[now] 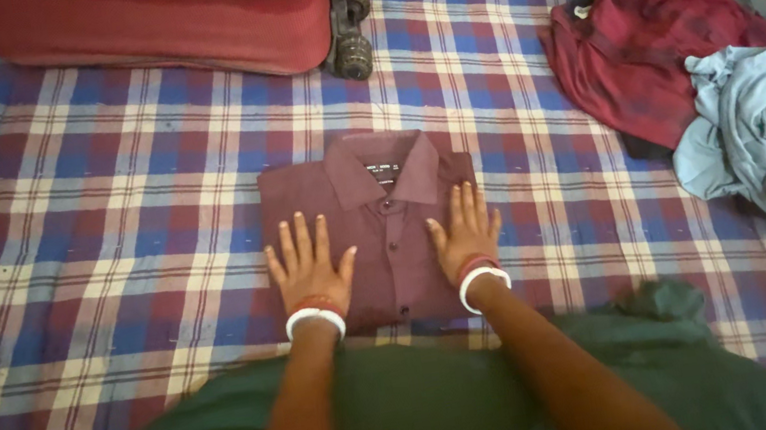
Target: The person folds a maroon shirt, a light blue shirt, and black trousers on a plaid bedsheet, then places the folded shirts into an open suitcase. The person handles each garment one at a time, smoothing and folding them neatly before packing.
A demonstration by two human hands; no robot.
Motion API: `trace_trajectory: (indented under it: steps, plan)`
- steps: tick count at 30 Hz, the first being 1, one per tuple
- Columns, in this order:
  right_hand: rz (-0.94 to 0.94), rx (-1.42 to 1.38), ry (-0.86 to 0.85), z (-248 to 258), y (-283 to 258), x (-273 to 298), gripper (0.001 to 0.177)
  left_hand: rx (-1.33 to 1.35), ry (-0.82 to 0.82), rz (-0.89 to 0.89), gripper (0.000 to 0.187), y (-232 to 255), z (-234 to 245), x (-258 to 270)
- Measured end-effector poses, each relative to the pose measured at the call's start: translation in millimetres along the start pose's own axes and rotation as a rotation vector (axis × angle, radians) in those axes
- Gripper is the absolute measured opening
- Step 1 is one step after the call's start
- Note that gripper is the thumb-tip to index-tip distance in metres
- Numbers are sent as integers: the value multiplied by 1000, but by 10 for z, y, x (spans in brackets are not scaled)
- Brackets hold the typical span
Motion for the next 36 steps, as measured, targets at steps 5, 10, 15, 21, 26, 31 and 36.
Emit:
trace_trajectory:
  steps: [5, 10, 15, 21, 26, 31, 36]
  plan:
    - [-27, -34, -60, -144, 228, -88, 78, 21, 64, -24, 76, -194, -16, 26]
    - [-37, -78, -2, -99, 423, -146, 74, 219, 241, 102, 73, -359, 175, 64]
    - [-289, -343, 33, -268, 980, -67, 61, 437, -7, 543, 55, -822, -37, -3]
    - [-433, -610, -261, -782, 1331, -200, 61, 517, -392, 718, 59, -1193, -319, -189]
    - [-119, -622, -61, -558, 1157, -374, 58, 483, -310, 586, 57, -1113, -328, -304]
    - [-32, -772, -53, -206, 937, -374, 55, 480, -200, 553, 49, -858, -21, -338]
    - [-47, -561, -92, 374, 692, -132, 53, 597, -62, 408, 52, -625, 599, -355]
Point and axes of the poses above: each hand's wrist, its own x-axis away from the middle knuckle, its own z-axis out of the back of the hand, y = z × x, the point moved 10 cm from there along -x, towards the middle knuckle, and after that the axes turned 4 degrees about -y, right-handed, at the moved point
